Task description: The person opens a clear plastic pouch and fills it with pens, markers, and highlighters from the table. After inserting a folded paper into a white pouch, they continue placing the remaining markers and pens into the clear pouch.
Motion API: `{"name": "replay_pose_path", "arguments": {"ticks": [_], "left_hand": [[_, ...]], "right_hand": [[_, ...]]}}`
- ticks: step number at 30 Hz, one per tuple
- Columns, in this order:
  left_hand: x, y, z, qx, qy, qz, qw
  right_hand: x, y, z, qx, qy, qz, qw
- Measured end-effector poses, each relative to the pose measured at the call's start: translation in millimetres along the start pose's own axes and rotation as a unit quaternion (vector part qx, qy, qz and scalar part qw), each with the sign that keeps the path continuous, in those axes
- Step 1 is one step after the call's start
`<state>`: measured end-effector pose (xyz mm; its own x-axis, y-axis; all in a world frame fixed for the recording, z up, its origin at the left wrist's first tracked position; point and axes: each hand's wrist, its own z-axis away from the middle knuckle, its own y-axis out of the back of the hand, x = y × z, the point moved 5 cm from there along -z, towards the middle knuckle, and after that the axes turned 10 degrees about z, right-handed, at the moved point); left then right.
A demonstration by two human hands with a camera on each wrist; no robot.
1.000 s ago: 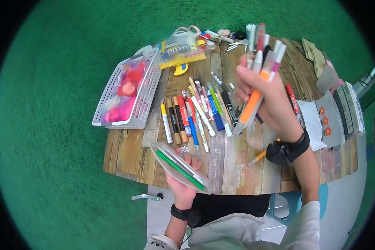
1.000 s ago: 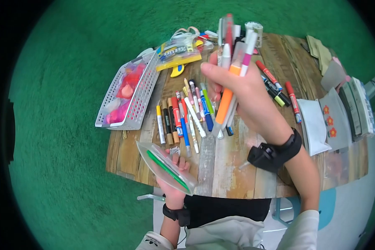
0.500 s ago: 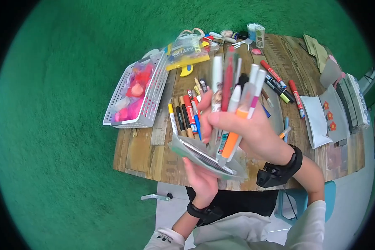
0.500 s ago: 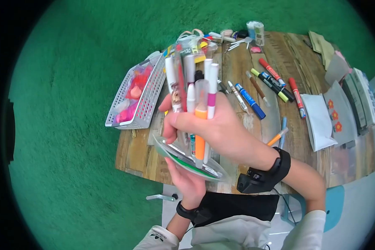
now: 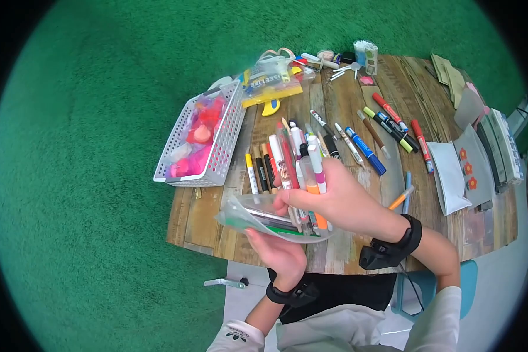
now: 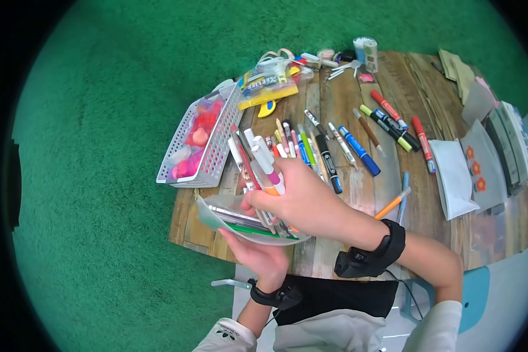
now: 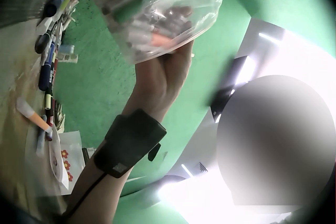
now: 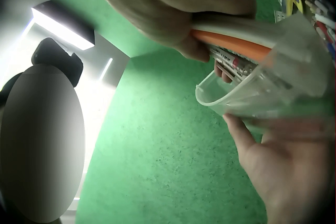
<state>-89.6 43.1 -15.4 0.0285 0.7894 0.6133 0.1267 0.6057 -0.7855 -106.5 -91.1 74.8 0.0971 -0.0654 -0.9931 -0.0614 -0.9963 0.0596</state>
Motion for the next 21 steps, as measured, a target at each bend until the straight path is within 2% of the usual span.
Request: {"name": "replay_pose_path", "arguments": {"ticks": [4,7,9,12,15,21], "left_hand": [[-4,13,3,0.002,-0.051,-0.036,0.998],[-6,16,5,-0.001,-0.032,-0.057,0.998],[-5,7,6,-0.017,-0.008,-0.025,1.0],[0,-6,3,0.01,-0.024,-0.007,1.0],[-1,-5,-1,0.004,0.009,-0.059,0.998],[-1,-7,-4,0.018,-0.006,-0.054,0.998]], "right_hand": [[1,-1,2,-0.007,-0.012,0.08,0.997],[-7,-3,3,-0.034,0.007,0.135,0.99],[-9,-3,4,-0.042,0.03,0.174,0.983],[-6,-1,2,-0.026,0.068,0.167,0.983],[-9,1,2,-0.007,0.06,0.176,0.982],[-6,0,0,-0.005,0.052,0.181,0.982]]}}
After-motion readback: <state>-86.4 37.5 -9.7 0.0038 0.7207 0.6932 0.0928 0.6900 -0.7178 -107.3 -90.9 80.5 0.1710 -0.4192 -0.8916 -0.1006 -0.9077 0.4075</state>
